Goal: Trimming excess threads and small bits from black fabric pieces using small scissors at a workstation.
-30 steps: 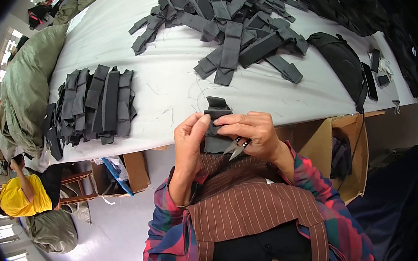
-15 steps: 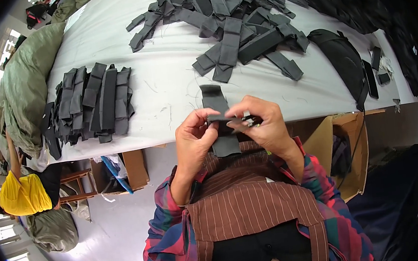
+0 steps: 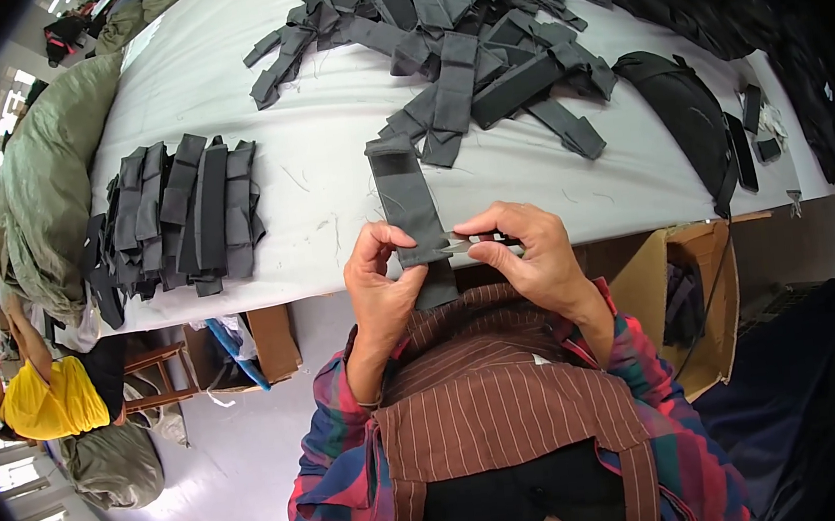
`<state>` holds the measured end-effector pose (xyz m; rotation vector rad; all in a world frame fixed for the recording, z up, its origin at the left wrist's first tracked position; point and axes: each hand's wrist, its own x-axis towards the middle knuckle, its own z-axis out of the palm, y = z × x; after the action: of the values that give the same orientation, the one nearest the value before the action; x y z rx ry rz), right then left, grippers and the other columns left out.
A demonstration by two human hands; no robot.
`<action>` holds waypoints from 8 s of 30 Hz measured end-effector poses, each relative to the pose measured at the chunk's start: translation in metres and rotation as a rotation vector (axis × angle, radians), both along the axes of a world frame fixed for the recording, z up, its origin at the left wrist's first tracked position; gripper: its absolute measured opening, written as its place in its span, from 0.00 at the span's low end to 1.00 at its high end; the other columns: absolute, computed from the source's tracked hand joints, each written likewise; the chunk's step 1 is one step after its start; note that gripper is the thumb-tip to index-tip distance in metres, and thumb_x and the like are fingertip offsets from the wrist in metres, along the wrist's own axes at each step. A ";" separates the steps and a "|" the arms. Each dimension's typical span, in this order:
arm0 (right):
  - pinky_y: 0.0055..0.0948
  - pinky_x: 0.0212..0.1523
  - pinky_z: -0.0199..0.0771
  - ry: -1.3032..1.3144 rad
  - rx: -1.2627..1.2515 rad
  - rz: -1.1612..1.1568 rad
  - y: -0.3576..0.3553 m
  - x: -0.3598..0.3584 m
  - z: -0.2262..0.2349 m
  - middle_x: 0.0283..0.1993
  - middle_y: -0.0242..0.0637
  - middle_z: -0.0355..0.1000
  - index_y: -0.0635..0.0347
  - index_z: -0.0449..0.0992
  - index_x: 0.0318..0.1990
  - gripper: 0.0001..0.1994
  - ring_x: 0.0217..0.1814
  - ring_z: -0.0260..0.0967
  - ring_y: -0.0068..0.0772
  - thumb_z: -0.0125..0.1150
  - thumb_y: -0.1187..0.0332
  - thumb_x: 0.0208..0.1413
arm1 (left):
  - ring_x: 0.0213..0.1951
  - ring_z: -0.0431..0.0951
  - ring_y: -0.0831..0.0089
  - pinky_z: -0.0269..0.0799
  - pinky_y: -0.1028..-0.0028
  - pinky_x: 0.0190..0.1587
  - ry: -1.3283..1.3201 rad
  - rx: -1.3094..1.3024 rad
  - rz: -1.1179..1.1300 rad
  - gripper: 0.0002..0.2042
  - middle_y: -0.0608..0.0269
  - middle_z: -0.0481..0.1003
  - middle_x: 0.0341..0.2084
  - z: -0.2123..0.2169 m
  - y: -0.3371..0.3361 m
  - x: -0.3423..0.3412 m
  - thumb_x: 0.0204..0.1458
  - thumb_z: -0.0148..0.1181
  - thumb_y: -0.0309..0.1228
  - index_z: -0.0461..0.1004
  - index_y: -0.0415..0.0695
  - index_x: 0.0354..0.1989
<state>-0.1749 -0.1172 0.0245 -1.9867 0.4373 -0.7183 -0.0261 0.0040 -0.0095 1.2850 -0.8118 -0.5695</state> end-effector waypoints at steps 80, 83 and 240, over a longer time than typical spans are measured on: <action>0.34 0.29 0.61 0.082 -0.209 0.056 0.003 0.028 -0.012 0.25 0.34 0.71 0.55 0.71 0.31 0.09 0.28 0.69 0.42 0.61 0.76 0.40 | 0.36 0.68 0.80 0.63 0.81 0.42 0.146 -0.046 -0.009 0.11 0.68 0.68 0.30 -0.007 -0.009 -0.006 0.42 0.60 0.13 0.67 0.42 0.29; 0.31 0.26 0.55 0.050 -0.273 0.033 0.004 0.028 -0.012 0.23 0.33 0.69 0.59 0.70 0.29 0.08 0.24 0.65 0.42 0.55 0.79 0.37 | 0.35 0.68 0.81 0.63 0.82 0.42 0.086 -0.025 -0.007 0.11 0.68 0.68 0.30 -0.006 -0.006 -0.004 0.43 0.59 0.13 0.67 0.42 0.28; 0.25 0.26 0.53 -0.099 -0.075 0.072 0.011 0.026 -0.020 0.19 0.27 0.66 0.53 0.78 0.29 0.15 0.19 0.61 0.26 0.58 0.84 0.32 | 0.36 0.71 0.83 0.68 0.81 0.39 0.376 0.218 -0.059 0.08 0.66 0.73 0.34 -0.019 -0.001 0.013 0.55 0.53 0.22 0.68 0.38 0.42</action>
<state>-0.1490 -0.1057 0.0044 -2.0167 0.2825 -0.7936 -0.0128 0.0034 -0.0287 1.2999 -0.4843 -0.9349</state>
